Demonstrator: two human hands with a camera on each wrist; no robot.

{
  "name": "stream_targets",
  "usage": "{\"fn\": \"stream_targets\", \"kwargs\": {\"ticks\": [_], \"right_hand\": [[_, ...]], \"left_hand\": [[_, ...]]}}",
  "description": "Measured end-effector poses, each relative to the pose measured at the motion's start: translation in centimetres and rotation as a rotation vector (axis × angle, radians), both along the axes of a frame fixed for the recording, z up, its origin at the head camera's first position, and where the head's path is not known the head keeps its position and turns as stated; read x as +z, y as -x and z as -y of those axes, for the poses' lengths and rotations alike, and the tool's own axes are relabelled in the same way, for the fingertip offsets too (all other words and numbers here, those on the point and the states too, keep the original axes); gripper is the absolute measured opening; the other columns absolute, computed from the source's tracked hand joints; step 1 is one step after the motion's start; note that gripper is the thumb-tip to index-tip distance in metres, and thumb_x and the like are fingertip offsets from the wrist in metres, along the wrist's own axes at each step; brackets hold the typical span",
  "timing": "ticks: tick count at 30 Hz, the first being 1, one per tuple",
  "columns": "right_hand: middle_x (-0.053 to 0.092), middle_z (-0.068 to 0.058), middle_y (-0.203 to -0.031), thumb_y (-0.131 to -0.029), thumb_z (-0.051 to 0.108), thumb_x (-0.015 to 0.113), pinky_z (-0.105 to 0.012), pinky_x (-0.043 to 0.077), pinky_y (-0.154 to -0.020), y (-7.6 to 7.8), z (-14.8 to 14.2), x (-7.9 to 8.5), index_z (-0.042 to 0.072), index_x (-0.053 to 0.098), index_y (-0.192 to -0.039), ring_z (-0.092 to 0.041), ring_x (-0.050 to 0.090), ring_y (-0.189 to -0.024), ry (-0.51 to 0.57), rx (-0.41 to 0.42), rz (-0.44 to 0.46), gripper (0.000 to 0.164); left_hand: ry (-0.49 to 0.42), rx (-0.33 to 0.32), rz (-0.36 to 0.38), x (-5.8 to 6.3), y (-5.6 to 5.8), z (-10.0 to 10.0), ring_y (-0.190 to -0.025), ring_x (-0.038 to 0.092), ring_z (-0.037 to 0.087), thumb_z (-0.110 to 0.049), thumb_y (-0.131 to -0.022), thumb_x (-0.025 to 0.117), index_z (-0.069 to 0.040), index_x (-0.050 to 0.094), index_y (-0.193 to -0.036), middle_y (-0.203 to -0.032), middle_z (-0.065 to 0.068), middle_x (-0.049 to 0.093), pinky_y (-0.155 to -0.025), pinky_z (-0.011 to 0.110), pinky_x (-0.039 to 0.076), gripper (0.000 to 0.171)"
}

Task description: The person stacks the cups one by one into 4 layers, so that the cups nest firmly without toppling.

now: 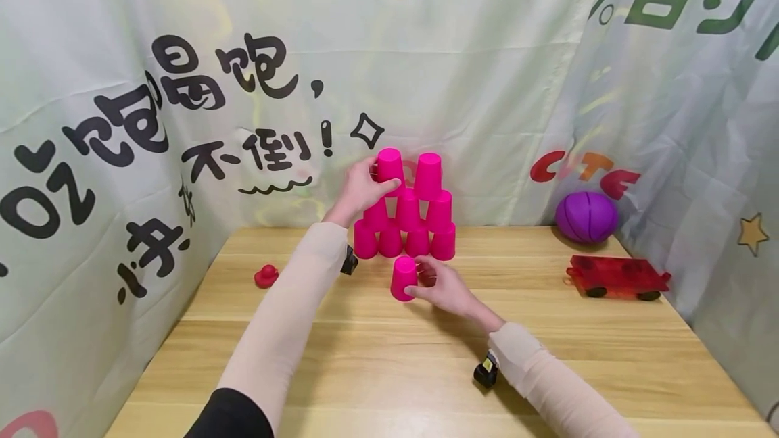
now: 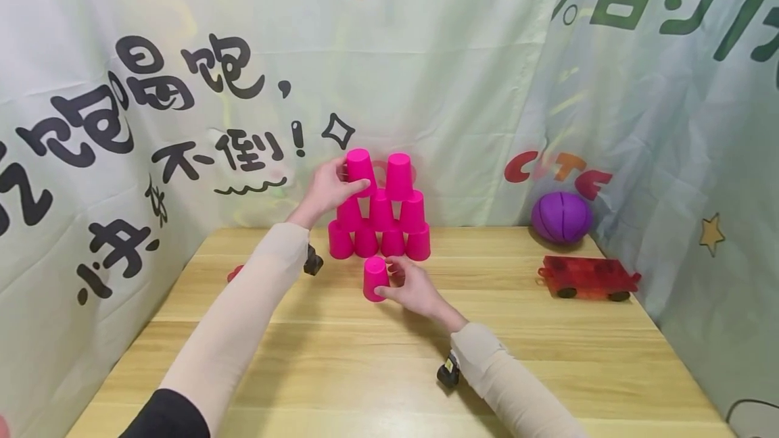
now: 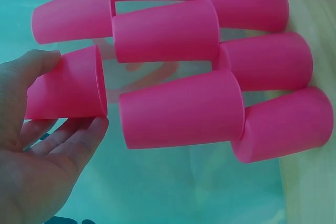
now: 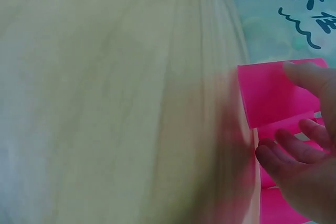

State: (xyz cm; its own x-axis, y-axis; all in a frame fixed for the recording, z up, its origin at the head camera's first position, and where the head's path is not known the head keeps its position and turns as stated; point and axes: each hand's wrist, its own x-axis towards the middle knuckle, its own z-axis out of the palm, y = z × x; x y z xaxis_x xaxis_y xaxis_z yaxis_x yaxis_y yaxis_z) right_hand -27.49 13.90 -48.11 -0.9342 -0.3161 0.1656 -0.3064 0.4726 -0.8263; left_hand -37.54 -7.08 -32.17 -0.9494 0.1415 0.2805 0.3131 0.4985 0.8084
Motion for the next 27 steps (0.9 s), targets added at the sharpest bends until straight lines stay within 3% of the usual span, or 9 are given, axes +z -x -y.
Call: {"fn": "stream_targets", "kwargs": {"ticks": [8, 27], "right_hand": [[0.072, -0.013, -0.124, -0.088, 0.016, 0.087, -0.047, 0.060, -0.100, -0.08, 0.47, -0.36, 0.001, 0.058, -0.143, -0.027, 0.071, -0.107, -0.018, 0.007, -0.007, 0.064], [0.073, -0.014, -0.126, -0.088, 0.014, 0.086, -0.047, 0.059, -0.102, -0.21, 0.64, -0.55, 0.001, 0.060, -0.143, -0.029, 0.072, -0.112, -0.055, 0.002, -0.026, 0.062]], "left_hand": [[0.024, -0.012, -0.006, -0.24, 0.37, -0.37, -0.098, 0.071, 0.028, -0.025, -0.094, 0.080, -0.009, 0.067, -0.123, -0.112, 0.012, 0.074, -0.091, 0.043, 0.061, 0.036], [0.083, 0.010, -0.035, -0.74, 0.96, -0.61, -0.096, 0.070, 0.028, -0.027, -0.094, 0.079, -0.007, 0.068, -0.120, -0.110, 0.012, 0.075, -0.090, 0.043, 0.060, 0.034]]}}
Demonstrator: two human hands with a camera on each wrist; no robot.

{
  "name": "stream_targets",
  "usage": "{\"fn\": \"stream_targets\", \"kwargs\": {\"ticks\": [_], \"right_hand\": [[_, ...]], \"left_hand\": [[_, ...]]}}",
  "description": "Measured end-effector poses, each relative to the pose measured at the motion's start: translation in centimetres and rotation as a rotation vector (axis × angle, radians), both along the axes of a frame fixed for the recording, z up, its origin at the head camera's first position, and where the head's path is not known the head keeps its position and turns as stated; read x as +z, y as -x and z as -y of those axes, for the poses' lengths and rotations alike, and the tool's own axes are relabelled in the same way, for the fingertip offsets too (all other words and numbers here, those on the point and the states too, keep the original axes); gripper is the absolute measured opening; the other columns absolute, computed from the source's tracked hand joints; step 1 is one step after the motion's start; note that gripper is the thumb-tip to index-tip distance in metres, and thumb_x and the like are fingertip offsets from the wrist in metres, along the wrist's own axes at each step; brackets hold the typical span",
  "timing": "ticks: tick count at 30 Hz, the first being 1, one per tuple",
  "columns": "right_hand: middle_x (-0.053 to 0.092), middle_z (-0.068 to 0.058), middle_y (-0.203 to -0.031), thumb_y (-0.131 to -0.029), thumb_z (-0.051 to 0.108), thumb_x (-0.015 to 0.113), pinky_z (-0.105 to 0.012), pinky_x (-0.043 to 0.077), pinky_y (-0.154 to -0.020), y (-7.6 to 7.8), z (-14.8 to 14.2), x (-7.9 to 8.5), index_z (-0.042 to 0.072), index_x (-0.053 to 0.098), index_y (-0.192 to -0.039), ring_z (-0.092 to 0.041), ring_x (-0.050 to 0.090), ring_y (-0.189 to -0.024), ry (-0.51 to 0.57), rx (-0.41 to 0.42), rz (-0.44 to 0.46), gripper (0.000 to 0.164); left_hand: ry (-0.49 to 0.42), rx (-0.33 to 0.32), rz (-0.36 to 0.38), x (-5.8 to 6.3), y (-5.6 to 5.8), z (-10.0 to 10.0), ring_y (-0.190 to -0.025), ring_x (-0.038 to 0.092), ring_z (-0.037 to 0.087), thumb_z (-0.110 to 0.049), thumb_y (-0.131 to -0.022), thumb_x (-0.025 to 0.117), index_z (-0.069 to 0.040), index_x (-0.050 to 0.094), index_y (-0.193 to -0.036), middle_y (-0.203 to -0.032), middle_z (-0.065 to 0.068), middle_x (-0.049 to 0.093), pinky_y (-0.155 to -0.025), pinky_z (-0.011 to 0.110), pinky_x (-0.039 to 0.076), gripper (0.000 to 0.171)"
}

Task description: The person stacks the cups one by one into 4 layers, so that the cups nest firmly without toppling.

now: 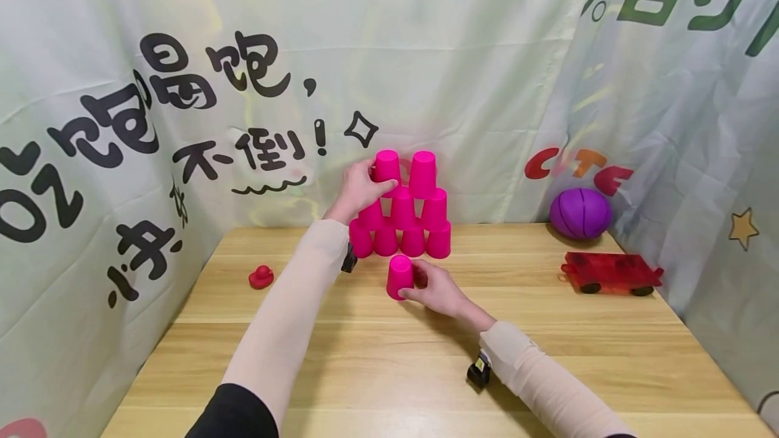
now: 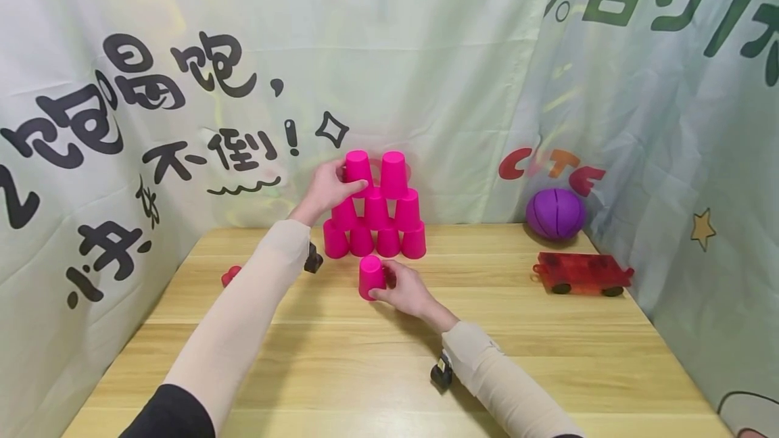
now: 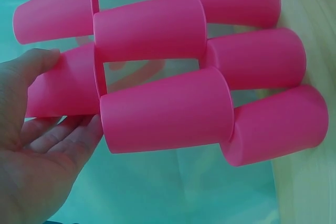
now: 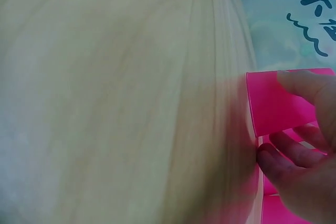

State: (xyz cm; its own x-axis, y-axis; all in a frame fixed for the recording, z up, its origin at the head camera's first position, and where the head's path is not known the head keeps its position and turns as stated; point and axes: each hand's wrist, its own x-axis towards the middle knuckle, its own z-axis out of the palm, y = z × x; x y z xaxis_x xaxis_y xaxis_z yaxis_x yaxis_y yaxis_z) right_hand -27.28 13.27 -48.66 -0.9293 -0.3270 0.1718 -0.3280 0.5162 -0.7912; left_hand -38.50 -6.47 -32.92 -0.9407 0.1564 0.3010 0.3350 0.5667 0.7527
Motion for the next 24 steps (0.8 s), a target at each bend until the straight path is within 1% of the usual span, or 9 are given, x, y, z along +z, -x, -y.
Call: {"fn": "stream_targets", "kwargs": {"ticks": [4, 9, 12, 15, 17, 20, 22, 24], "right_hand": [[0.073, -0.013, -0.124, -0.088, 0.015, 0.086, -0.047, 0.060, -0.101, -0.1, 0.0, 0.2, 0.001, 0.060, -0.142, -0.028, 0.072, -0.110, -0.006, 0.008, 0.005, 0.062], [0.074, -0.015, -0.124, -0.088, 0.016, 0.086, -0.048, 0.059, -0.101, -0.2, 0.1, 0.3, 0.000, 0.061, -0.141, -0.030, 0.072, -0.112, 0.002, 0.011, 0.005, 0.060], [0.073, -0.016, -0.125, -0.089, 0.017, 0.086, -0.049, 0.059, -0.102, -0.2, 0.1, 0.3, 0.000, 0.060, -0.142, -0.031, 0.072, -0.113, 0.009, 0.011, 0.003, 0.062], [0.073, -0.016, -0.125, -0.089, 0.016, 0.086, -0.049, 0.059, -0.102, -0.1, 0.1, 0.3, 0.000, 0.059, -0.144, -0.030, 0.072, -0.112, 0.008, 0.009, -0.007, 0.063], [0.073, -0.015, -0.124, -0.089, 0.016, 0.086, -0.049, 0.059, -0.101, -0.1, 0.1, 0.3, 0.001, 0.059, -0.144, -0.029, 0.072, -0.110, 0.003, 0.011, -0.013, 0.063], [0.074, -0.014, -0.122, -0.089, 0.016, 0.086, -0.049, 0.060, -0.100, -0.1, 0.1, 0.4, 0.001, 0.060, -0.142, -0.028, 0.072, -0.108, 0.003, 0.014, -0.015, 0.061], [0.075, -0.014, -0.122, -0.088, 0.015, 0.086, -0.049, 0.060, -0.100, -0.1, 0.2, 0.4, 0.001, 0.061, -0.142, -0.027, 0.072, -0.109, 0.006, 0.013, -0.012, 0.061], [0.075, -0.013, -0.121, -0.088, 0.015, 0.086, -0.048, 0.060, -0.100, -0.2, 0.2, 0.4, 0.001, 0.060, -0.142, -0.027, 0.072, -0.108, 0.010, 0.006, -0.005, 0.061]], "left_hand": [[0.002, 0.008, 0.002, 0.0, 0.0, 0.0, -0.097, 0.070, 0.028, -0.027, -0.094, 0.079, -0.007, 0.068, -0.120, -0.112, 0.012, 0.075, -0.091, 0.043, 0.060, 0.035], [0.000, 0.009, 0.014, 0.0, 0.0, 0.1, -0.099, 0.070, 0.027, -0.028, -0.094, 0.080, -0.009, 0.067, -0.122, -0.113, 0.011, 0.075, -0.092, 0.043, 0.060, 0.036], [-0.009, -0.007, 0.018, 0.0, 0.0, 0.4, -0.098, 0.069, 0.027, -0.029, -0.092, 0.081, -0.011, 0.068, -0.122, -0.113, 0.010, 0.074, -0.091, 0.043, 0.059, 0.038], [-0.014, -0.041, 0.031, 0.1, 0.0, 0.7, -0.100, 0.065, 0.027, -0.029, -0.091, 0.082, -0.012, 0.067, -0.129, -0.114, 0.011, 0.071, -0.089, 0.043, 0.057, 0.044], [-0.015, -0.066, 0.038, 0.1, -0.1, 1.0, -0.109, 0.063, 0.030, -0.029, -0.091, 0.082, -0.013, 0.064, -0.139, -0.121, 0.012, 0.069, -0.092, 0.045, 0.057, 0.053], [-0.034, -0.092, 0.055, 0.0, -0.1, 1.8, -0.126, 0.060, 0.035, -0.028, -0.092, 0.082, -0.013, 0.054, -0.153, -0.137, 0.016, 0.065, -0.103, 0.049, 0.056, 0.069], [-0.056, -0.102, 0.060, -0.3, -0.2, 2.5, -0.136, 0.057, 0.039, -0.028, -0.092, 0.082, -0.011, 0.049, -0.157, -0.147, 0.018, 0.060, -0.110, 0.052, 0.053, 0.075], [-0.076, -0.102, 0.067, -0.7, -0.2, 3.4, -0.139, 0.056, 0.040, -0.028, -0.092, 0.081, -0.010, 0.047, -0.158, -0.151, 0.020, 0.057, -0.112, 0.053, 0.052, 0.076]]}}
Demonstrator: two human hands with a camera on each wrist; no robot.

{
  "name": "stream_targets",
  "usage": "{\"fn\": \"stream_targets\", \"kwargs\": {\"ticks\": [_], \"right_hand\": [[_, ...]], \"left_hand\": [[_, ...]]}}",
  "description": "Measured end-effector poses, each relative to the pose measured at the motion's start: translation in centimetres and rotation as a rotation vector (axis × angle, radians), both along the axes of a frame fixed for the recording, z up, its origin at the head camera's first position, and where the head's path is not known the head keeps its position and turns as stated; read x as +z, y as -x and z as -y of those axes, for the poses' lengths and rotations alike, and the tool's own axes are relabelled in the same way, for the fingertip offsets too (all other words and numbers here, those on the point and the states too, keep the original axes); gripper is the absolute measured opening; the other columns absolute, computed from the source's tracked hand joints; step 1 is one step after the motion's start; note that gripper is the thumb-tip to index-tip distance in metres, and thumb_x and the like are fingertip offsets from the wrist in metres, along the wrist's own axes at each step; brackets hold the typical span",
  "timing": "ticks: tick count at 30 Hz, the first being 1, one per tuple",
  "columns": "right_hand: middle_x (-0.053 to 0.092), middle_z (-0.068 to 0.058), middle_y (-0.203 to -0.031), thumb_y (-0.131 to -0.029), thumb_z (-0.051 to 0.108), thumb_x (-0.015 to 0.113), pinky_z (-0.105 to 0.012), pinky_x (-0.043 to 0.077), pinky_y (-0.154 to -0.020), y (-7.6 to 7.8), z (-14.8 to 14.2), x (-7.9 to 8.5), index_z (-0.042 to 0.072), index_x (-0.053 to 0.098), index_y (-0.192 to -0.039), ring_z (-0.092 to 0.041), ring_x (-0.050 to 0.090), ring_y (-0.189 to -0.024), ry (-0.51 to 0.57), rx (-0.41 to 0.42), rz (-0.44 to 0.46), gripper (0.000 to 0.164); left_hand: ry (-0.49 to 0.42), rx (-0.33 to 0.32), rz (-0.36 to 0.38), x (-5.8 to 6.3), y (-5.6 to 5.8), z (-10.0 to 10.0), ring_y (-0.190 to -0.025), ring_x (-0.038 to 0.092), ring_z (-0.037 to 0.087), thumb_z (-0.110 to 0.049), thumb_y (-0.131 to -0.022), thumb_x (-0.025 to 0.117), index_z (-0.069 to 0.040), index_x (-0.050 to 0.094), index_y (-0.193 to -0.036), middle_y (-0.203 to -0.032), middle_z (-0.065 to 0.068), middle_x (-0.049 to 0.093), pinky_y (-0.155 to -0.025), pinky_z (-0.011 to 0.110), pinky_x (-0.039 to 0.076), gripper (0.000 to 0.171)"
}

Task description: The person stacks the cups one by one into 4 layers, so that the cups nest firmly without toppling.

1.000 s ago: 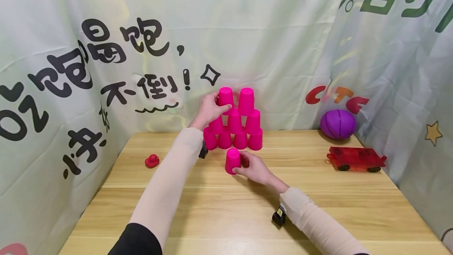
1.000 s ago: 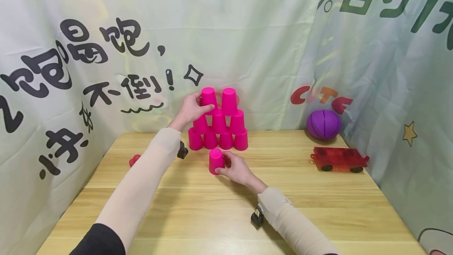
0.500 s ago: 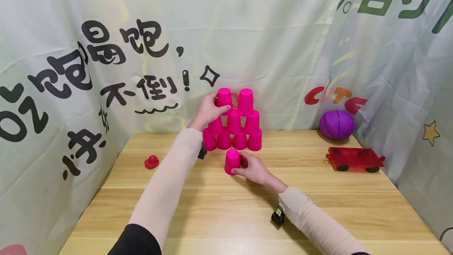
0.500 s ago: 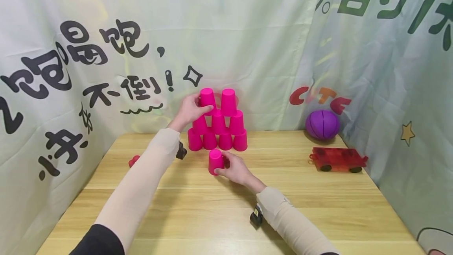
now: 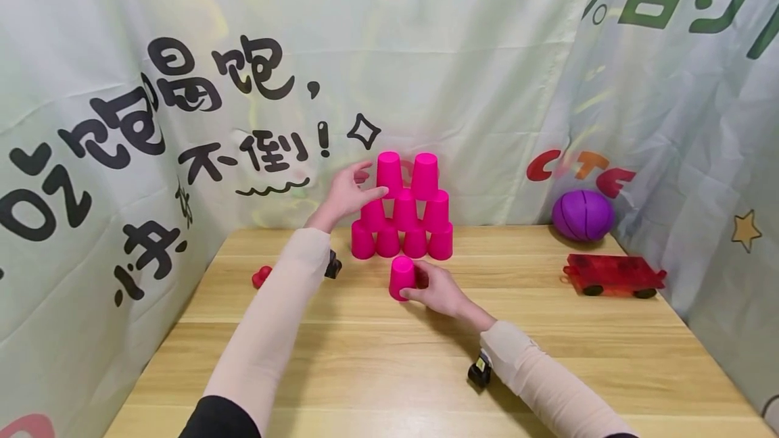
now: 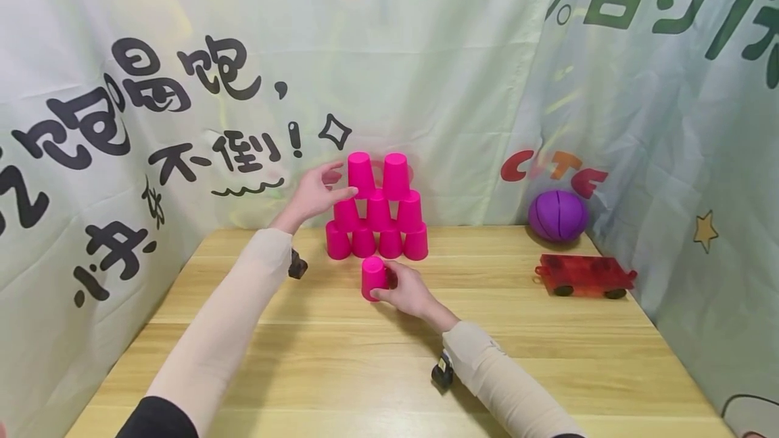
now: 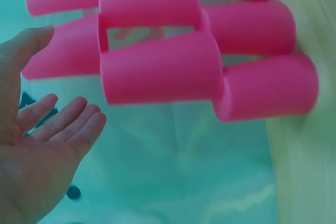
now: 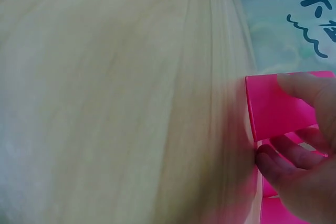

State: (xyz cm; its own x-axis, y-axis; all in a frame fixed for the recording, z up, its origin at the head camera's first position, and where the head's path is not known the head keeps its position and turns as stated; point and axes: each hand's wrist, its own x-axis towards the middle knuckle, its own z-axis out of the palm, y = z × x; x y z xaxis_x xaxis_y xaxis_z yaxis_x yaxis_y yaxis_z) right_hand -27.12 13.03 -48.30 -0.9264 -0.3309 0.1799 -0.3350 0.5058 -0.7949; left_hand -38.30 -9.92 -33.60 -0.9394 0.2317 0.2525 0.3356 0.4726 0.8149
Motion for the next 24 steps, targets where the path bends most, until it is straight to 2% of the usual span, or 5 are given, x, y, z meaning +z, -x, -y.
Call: {"fn": "stream_targets", "kwargs": {"ticks": [5, 10, 14, 18, 24], "right_hand": [[0.075, -0.013, -0.118, -0.088, 0.017, 0.086, -0.043, 0.061, -0.096, 0.0, -0.1, 0.4, -0.001, 0.060, -0.141, -0.025, 0.072, -0.104, 0.016, -0.038, 0.044, 0.062], [0.074, -0.018, -0.116, -0.088, 0.017, 0.086, -0.040, 0.062, -0.091, 0.2, -0.6, 2.0, -0.004, 0.060, -0.139, -0.030, 0.073, -0.102, 0.037, -0.069, 0.030, 0.060], [0.075, -0.019, -0.114, -0.088, 0.016, 0.086, -0.039, 0.062, -0.088, 0.3, -1.0, 4.2, -0.003, 0.064, -0.133, -0.031, 0.073, -0.098, 0.052, -0.063, -0.024, 0.054], [0.075, -0.016, -0.117, -0.088, 0.019, 0.085, -0.040, 0.062, -0.090, 0.3, -1.6, 6.8, 0.000, 0.064, -0.134, -0.029, 0.074, -0.100, 0.058, -0.055, -0.063, 0.053], [0.074, -0.014, -0.122, -0.090, 0.024, 0.085, -0.042, 0.064, -0.090, 0.4, -2.1, 10.4, 0.005, 0.062, -0.137, -0.028, 0.075, -0.104, 0.074, -0.042, -0.087, 0.055]], "left_hand": [[-0.024, 0.010, 0.007, -1.6, -0.1, 2.4, -0.137, 0.058, 0.043, -0.028, -0.092, 0.081, -0.004, 0.052, -0.153, -0.147, 0.026, 0.060, -0.113, 0.054, 0.051, 0.071], [-0.050, 0.031, 0.026, -3.6, -0.7, 4.1, -0.132, 0.063, 0.043, -0.025, -0.096, 0.078, 0.000, 0.058, -0.146, -0.141, 0.029, 0.064, -0.111, 0.053, 0.053, 0.060], [-0.044, 0.071, 0.056, -5.6, -1.1, 5.1, -0.129, 0.065, 0.041, -0.023, -0.098, 0.074, 0.001, 0.060, -0.145, -0.140, 0.028, 0.065, -0.109, 0.052, 0.055, 0.054], [-0.030, 0.103, 0.079, -7.3, -1.3, 5.8, -0.127, 0.067, 0.040, -0.024, -0.099, 0.073, -0.002, 0.061, -0.144, -0.138, 0.026, 0.067, -0.108, 0.051, 0.055, 0.052], [-0.015, 0.104, 0.078, -9.3, -1.3, 6.1, -0.126, 0.068, 0.041, -0.021, -0.100, 0.072, 0.000, 0.062, -0.143, -0.136, 0.028, 0.068, -0.107, 0.051, 0.056, 0.049]]}}
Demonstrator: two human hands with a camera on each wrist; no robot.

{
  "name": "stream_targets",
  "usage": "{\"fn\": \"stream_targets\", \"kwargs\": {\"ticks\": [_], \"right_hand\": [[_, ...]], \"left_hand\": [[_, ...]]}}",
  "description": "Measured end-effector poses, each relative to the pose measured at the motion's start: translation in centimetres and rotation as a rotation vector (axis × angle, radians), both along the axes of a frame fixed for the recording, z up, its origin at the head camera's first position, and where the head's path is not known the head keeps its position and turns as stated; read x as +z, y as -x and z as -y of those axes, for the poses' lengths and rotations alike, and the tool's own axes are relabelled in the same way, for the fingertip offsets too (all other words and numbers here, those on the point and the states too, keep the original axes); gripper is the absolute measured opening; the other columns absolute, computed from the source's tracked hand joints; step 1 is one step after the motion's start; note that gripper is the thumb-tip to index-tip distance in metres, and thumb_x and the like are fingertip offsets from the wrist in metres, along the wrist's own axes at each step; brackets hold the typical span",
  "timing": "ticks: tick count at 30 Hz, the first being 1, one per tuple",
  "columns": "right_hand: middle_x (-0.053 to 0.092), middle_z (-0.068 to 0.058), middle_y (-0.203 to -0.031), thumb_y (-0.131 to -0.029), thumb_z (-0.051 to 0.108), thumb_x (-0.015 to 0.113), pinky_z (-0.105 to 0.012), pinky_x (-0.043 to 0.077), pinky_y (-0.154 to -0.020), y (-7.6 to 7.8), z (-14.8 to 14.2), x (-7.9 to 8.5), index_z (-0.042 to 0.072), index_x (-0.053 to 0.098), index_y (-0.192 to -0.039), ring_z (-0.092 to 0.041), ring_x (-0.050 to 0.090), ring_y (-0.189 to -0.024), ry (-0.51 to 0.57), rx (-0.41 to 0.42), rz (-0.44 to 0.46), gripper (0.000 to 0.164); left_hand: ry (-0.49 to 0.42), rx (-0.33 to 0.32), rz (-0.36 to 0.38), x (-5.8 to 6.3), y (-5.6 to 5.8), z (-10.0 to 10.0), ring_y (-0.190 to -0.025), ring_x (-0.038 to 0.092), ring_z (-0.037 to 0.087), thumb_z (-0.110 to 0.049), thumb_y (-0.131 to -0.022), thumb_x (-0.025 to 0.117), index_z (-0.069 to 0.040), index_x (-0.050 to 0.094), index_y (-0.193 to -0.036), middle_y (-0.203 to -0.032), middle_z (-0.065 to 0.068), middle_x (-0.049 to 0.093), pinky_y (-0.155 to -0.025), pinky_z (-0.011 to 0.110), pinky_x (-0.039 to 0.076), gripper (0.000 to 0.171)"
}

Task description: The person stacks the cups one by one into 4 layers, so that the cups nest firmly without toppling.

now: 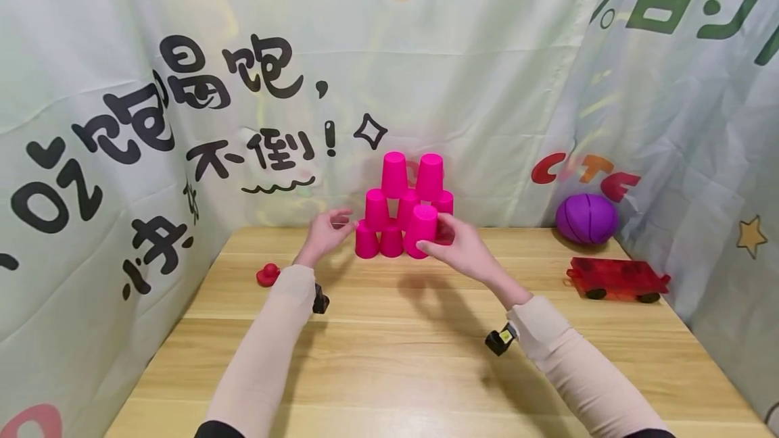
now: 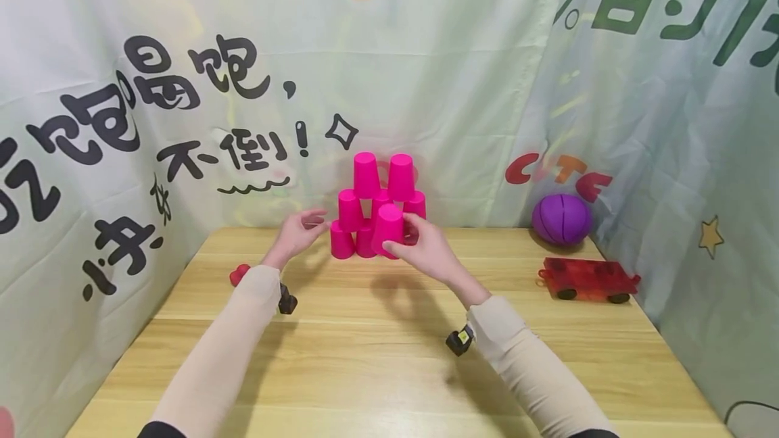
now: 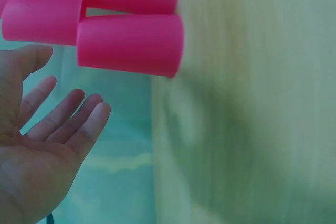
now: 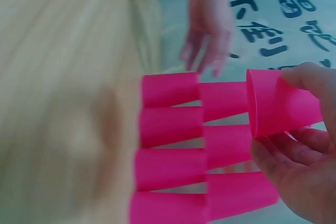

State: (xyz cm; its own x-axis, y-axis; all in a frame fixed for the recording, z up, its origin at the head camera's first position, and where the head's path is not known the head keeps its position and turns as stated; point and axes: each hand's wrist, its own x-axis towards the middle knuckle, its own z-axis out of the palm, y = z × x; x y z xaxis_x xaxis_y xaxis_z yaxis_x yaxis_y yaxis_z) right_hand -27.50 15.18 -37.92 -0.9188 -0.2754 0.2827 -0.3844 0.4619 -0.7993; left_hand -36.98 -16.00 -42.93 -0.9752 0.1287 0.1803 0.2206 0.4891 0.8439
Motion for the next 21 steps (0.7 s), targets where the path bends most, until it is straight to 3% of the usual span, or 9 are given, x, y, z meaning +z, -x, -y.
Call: {"fn": "stream_targets", "kwargs": {"ticks": [14, 21], "right_hand": [[0.072, -0.012, -0.124, -0.095, 0.029, 0.079, -0.048, 0.059, -0.099, 2.4, 0.2, 7.7, 0.011, 0.063, -0.139, -0.030, 0.071, -0.109, 0.049, -0.036, -0.065, 0.050], [0.071, -0.011, -0.123, -0.095, 0.031, 0.078, -0.045, 0.058, -0.097, 4.0, 0.4, 10.1, 0.012, 0.063, -0.136, -0.028, 0.070, -0.110, 0.063, -0.103, -0.101, 0.048]], "left_hand": [[-0.049, 0.011, 0.026, -1.6, -0.3, -1.1, -0.125, 0.068, 0.039, -0.024, -0.101, 0.071, -0.002, 0.064, -0.142, -0.136, 0.026, 0.069, -0.104, 0.050, 0.057, 0.046], [-0.043, 0.019, 0.030, -1.9, -0.5, -1.4, -0.125, 0.068, 0.040, -0.023, -0.100, 0.073, -0.003, 0.065, -0.141, -0.135, 0.026, 0.069, -0.100, 0.049, 0.060, 0.046]]}}
